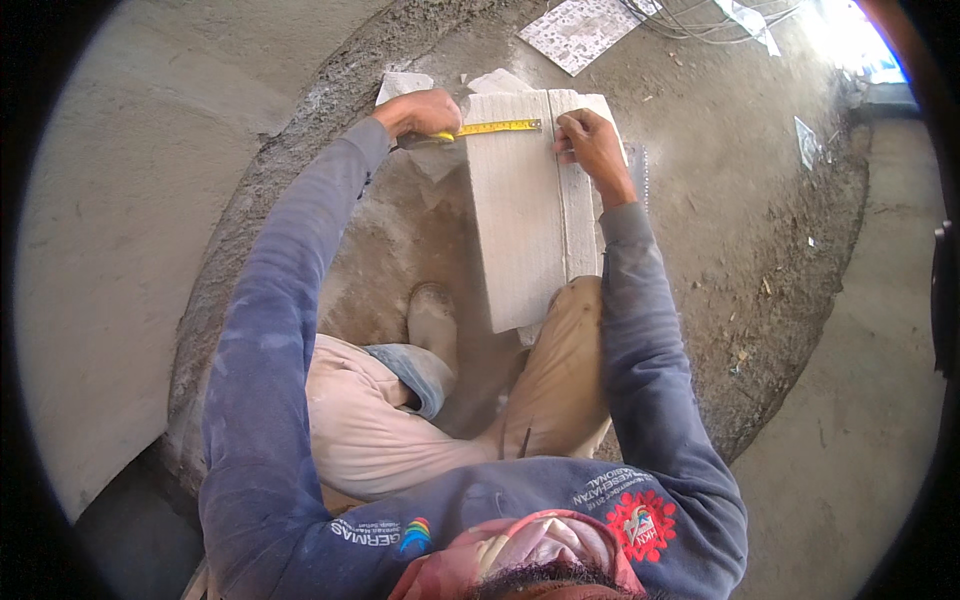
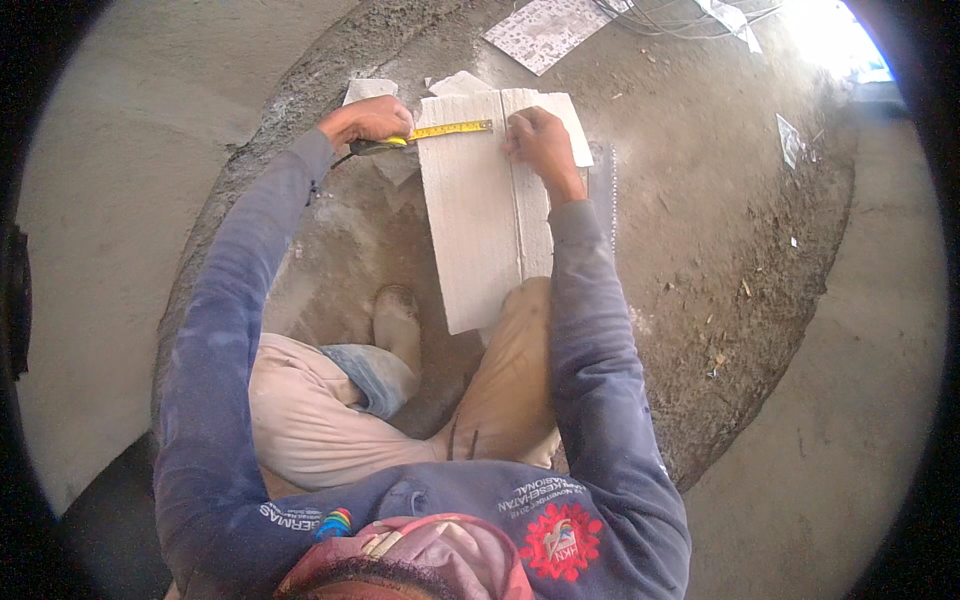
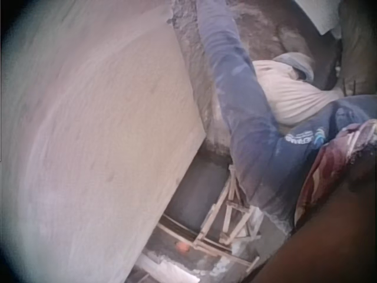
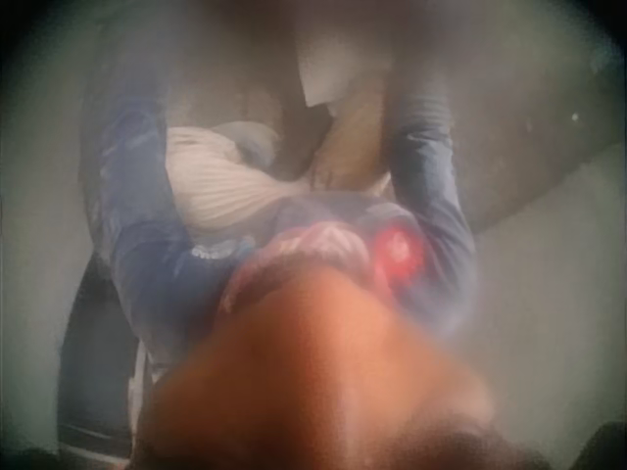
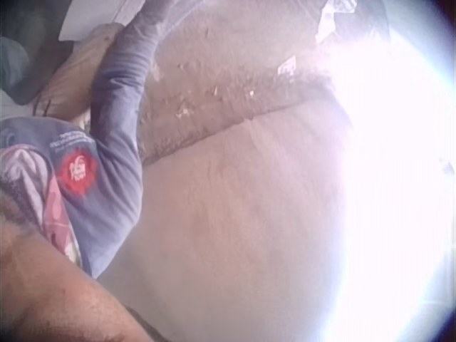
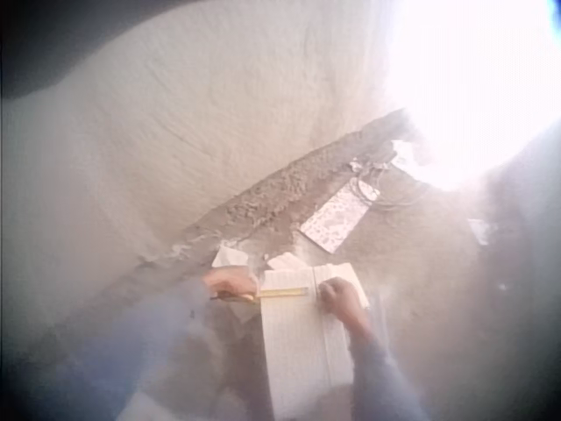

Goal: The person measures a white tile with a tape measure, marks it, and uses a hand saw to cut it into smaller pieces. The cut pieces are set aside on the floor.

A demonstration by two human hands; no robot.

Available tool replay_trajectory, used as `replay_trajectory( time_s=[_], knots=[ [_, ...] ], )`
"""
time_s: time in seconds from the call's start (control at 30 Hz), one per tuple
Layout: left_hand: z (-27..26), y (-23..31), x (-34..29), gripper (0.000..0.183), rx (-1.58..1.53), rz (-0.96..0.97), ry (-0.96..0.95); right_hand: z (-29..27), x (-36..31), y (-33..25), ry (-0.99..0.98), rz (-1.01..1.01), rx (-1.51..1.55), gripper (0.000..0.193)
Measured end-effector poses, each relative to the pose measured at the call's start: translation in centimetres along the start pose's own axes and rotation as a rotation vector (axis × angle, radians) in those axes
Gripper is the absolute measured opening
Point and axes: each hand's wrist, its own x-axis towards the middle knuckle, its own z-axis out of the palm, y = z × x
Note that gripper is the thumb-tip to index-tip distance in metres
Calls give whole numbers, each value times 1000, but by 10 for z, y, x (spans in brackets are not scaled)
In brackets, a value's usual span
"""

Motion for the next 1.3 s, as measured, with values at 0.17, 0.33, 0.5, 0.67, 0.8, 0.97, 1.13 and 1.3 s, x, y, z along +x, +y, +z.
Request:
replay_trajectory(
  time_s=[0.17,0.33,0.5,0.67,0.8,0.97,1.13,1.3],
  knots=[
    [2,2,-6,32,-5,-17,20,29,-4,-12,-5,6,-175,27],
    [3,5,-3,30,-16,23,36,29,7,3,55,-12,-240,29],
    [6,1,-2,29,-29,-25,43,31,8,-1,23,37,-227,28],
    [4,-3,1,31,1,-98,16,33,7,-6,11,58,-236,28],
    [6,4,0,29,-34,-64,33,32,11,3,44,74,-186,28],
    [9,-3,0,27,-34,10,93,48,10,11,135,15,-239,29],
    [9,-8,3,33,-55,-30,35,51,9,9,141,19,-225,27],
    [10,-11,10,33,-23,-50,29,46,18,17,153,-59,-346,32]
  ],
)
